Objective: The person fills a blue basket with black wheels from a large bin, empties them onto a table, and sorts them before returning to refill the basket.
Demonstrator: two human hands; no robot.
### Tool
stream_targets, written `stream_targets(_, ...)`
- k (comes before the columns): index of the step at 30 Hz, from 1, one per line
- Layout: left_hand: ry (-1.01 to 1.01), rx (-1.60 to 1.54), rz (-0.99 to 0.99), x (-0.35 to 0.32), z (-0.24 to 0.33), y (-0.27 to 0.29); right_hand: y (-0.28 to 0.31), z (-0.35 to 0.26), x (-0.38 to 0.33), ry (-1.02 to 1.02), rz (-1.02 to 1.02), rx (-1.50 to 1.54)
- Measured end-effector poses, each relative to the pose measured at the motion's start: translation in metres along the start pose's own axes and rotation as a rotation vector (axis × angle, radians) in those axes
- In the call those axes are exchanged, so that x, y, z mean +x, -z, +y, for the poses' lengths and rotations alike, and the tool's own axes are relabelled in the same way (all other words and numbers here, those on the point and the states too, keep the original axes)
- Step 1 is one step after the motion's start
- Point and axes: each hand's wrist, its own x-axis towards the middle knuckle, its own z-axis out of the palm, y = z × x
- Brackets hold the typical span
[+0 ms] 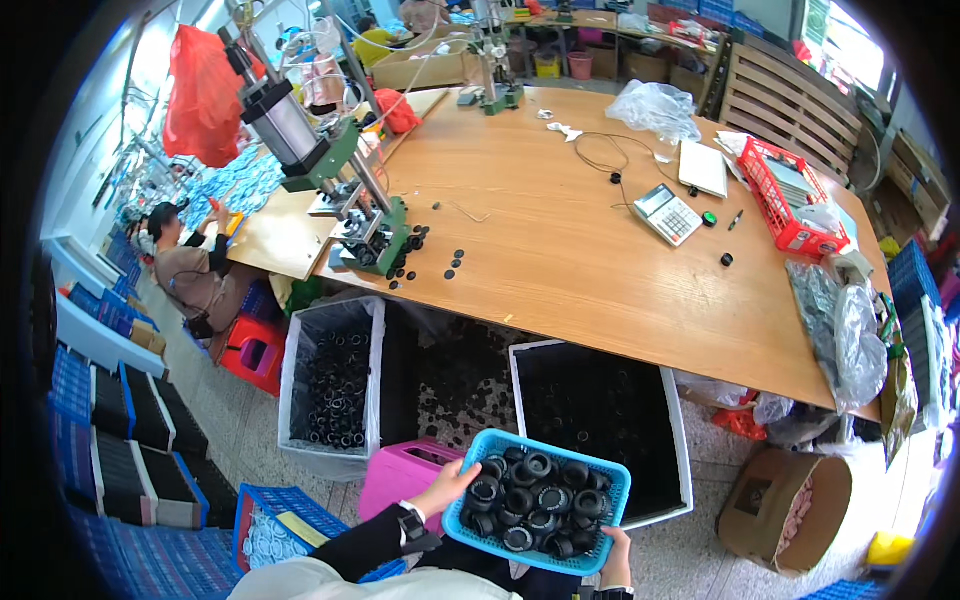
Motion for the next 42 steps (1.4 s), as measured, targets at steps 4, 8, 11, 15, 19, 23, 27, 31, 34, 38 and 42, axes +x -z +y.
stream_targets(4,-0.025,0.116,-0.138,0.033,0.032,0.032,0.003,0.046,0.007,0.008,0.027,0.067)
stream_targets(8,-0.136,0.282,-0.206,0.057,0.034,0.059,-0.033,0.069,-0.003,0.17,0.024,0.128)
stream_targets(11,-0.068,-0.073,-0.215,0.039,0.068,0.056,-0.034,0.076,-0.017,0.281,0.104,0.097)
stream_targets(15,0.057,-0.08,-0.078,0.011,0.042,0.075,-0.028,0.064,-0.042,0.396,0.065,0.089)
stream_targets(19,0.208,-0.132,0.155,-0.039,-0.047,0.117,-0.022,0.052,-0.074,0.531,0.013,0.136)
stream_targets(23,0.377,-0.171,0.294,-0.079,-0.085,0.162,0.005,0.059,-0.087,0.589,0.024,0.24)
stream_targets(27,0.395,-0.14,0.37,-0.061,-0.082,0.195,-0.017,0.056,-0.082,0.669,0.058,0.364)
stream_targets(31,0.281,-0.217,0.328,0.013,-0.036,0.178,-0.049,0.035,-0.036,0.702,-0.003,0.425)
stream_targets(34,0.135,-0.196,0.225,0.097,0.019,0.145,-0.085,0.009,0.021,0.739,0.004,0.422)
stream_targets(38,-0.147,-0.093,0.087,0.229,0.088,0.117,-0.168,-0.042,0.089,0.756,0.124,0.434)
stream_targets(42,-0.295,-0.117,0.078,0.363,0.122,0.116,-0.25,-0.083,0.175,0.833,0.02,0.326)
